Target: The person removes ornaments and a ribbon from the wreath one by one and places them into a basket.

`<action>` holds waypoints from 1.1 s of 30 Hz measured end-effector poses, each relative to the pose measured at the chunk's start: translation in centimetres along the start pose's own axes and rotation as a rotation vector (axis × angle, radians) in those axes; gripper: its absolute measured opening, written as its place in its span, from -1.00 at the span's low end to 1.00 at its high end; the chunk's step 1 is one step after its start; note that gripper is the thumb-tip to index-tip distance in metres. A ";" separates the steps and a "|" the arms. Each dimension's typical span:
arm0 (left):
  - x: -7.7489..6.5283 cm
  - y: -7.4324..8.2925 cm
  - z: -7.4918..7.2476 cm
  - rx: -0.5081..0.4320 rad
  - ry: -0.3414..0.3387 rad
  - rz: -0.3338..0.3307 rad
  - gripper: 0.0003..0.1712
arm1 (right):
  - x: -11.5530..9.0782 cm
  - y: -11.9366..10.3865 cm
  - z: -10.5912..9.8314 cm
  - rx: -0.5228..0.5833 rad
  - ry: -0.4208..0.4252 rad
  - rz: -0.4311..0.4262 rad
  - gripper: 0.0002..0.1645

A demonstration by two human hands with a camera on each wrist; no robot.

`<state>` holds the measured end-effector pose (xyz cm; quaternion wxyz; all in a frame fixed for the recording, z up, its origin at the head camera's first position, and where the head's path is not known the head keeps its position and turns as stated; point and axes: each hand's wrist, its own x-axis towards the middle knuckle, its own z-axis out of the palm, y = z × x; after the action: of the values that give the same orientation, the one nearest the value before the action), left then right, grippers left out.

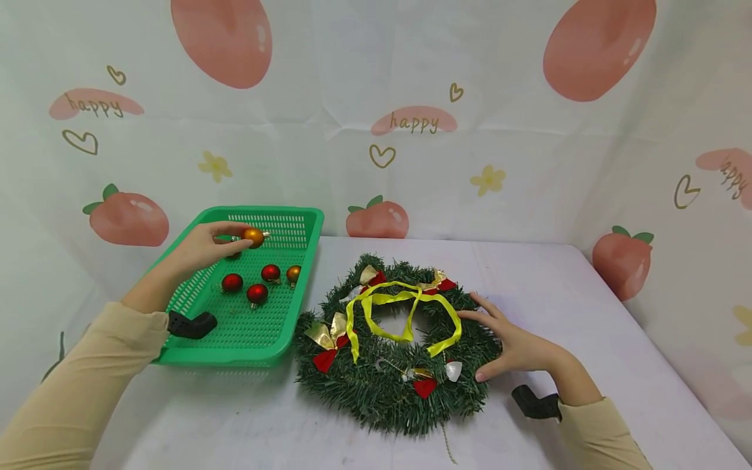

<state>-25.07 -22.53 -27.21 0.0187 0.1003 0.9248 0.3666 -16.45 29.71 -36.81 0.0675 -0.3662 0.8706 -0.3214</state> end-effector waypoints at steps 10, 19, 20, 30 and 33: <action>1.3 -0.9 0.2 0.060 -0.005 -0.041 -0.42 | 0.0 0.0 0.0 0.005 -0.003 0.007 0.13; 2.1 -1.4 0.4 0.089 -0.012 -0.062 -0.42 | 0.0 0.1 0.0 0.006 -0.007 0.011 0.13; 2.2 -1.5 0.4 0.091 -0.014 -0.066 -0.42 | 0.0 0.1 0.0 0.008 -0.008 0.013 0.13; 2.8 -1.9 0.2 0.107 -0.023 -0.088 -0.42 | 0.0 0.0 -0.1 0.008 -0.009 0.012 0.13; 2.9 -2.1 0.2 0.121 -0.029 -0.101 -0.43 | 0.0 0.0 -0.1 0.008 -0.011 0.009 0.12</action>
<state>-28.31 -23.34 -28.69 0.0446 0.0599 0.9487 0.3072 -16.52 29.77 -36.73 0.0749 -0.3638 0.8707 -0.3225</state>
